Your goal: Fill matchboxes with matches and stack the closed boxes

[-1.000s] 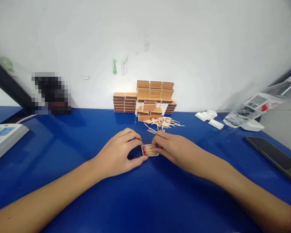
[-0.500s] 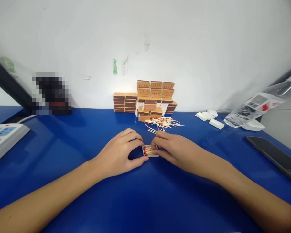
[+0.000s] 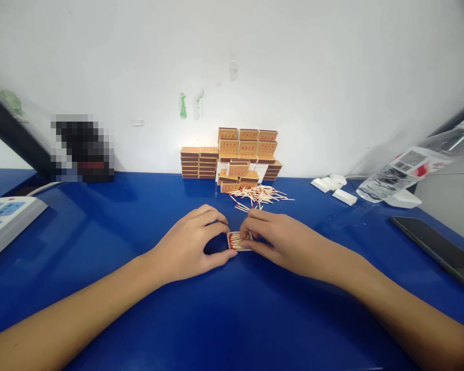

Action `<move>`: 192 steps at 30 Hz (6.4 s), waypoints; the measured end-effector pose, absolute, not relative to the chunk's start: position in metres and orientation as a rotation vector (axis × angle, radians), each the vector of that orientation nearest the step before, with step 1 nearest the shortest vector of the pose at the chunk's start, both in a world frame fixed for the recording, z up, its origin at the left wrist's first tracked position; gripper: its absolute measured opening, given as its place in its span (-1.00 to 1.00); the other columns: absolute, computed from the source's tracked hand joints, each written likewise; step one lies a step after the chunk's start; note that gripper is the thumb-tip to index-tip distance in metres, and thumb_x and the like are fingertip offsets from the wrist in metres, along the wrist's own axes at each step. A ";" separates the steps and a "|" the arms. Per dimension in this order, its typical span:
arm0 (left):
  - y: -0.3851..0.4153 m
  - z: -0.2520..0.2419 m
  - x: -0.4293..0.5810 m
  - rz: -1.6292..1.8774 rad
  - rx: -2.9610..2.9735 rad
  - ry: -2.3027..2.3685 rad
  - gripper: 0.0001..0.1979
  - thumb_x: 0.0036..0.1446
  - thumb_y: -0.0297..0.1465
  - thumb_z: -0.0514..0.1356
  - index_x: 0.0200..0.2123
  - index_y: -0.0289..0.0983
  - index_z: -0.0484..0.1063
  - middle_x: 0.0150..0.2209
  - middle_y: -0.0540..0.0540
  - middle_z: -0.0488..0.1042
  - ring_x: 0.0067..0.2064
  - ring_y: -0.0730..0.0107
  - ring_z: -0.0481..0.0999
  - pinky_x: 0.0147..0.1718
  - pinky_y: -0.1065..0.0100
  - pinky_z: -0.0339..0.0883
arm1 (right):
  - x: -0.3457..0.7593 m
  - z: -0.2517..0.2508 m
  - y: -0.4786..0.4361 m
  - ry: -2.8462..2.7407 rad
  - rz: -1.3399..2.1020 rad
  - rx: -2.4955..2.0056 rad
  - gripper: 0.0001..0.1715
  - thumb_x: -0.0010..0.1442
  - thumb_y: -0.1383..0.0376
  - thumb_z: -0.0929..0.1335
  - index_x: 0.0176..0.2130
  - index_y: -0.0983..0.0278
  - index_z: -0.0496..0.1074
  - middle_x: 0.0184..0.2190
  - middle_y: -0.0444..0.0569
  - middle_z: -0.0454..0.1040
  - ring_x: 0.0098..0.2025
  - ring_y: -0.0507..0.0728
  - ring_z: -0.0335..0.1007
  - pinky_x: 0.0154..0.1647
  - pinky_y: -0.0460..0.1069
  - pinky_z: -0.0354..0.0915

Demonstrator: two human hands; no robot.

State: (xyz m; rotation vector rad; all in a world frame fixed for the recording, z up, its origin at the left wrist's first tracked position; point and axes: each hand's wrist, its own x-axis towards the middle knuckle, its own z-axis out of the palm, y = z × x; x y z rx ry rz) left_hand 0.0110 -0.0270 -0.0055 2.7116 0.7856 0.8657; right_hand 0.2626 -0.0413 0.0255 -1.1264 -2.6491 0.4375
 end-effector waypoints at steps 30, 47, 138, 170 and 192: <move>-0.028 -0.003 0.011 0.913 2.700 0.902 -0.79 0.27 -0.25 0.37 -0.13 -0.26 0.61 -0.05 -0.20 0.61 0.01 0.10 0.56 0.03 0.02 0.52 | 0.287 0.009 0.015 -2.340 0.251 -1.373 -0.82 0.37 0.19 0.42 -0.23 0.25 0.54 -0.29 -0.04 0.49 -0.30 0.10 0.36 -0.26 0.00 0.21; -0.029 -0.003 0.011 0.903 2.713 0.878 -0.80 0.27 -0.26 0.37 -0.13 -0.25 0.60 -0.05 -0.20 0.60 0.02 0.09 0.56 0.05 0.03 0.51 | 0.269 0.011 0.012 -2.467 0.325 -1.479 -0.79 0.48 0.27 0.31 -0.26 0.25 0.39 -0.19 0.06 0.51 -0.16 0.19 0.44 -0.11 0.07 0.30; -0.028 -0.004 0.011 0.912 2.709 0.861 -0.78 0.29 -0.26 0.36 -0.09 -0.26 0.61 -0.05 -0.19 0.60 0.02 0.11 0.55 0.06 0.02 0.51 | 0.316 0.008 0.023 -2.547 0.415 -1.239 -0.87 0.42 0.32 0.30 -0.15 0.22 0.46 -0.13 0.05 0.44 -0.09 0.20 0.39 -0.04 0.09 0.34; -0.028 -0.003 0.012 0.916 2.695 0.850 -0.81 0.28 -0.29 0.36 -0.10 -0.24 0.61 -0.07 -0.18 0.60 0.00 0.11 0.55 0.03 0.03 0.52 | 0.258 0.019 -0.029 -2.444 0.682 -1.184 -0.85 0.47 0.24 0.33 -0.19 0.22 0.43 -0.20 -0.04 0.47 -0.22 0.10 0.38 -0.18 0.02 0.28; -0.029 -0.004 0.012 0.914 2.703 0.850 -0.80 0.29 -0.26 0.37 -0.12 -0.26 0.60 -0.06 -0.19 0.60 0.01 0.11 0.55 0.06 0.03 0.51 | 0.263 0.018 -0.030 -2.518 0.603 -1.203 -0.83 0.49 0.23 0.32 -0.20 0.22 0.41 -0.18 -0.03 0.48 -0.23 0.11 0.37 -0.20 0.03 0.26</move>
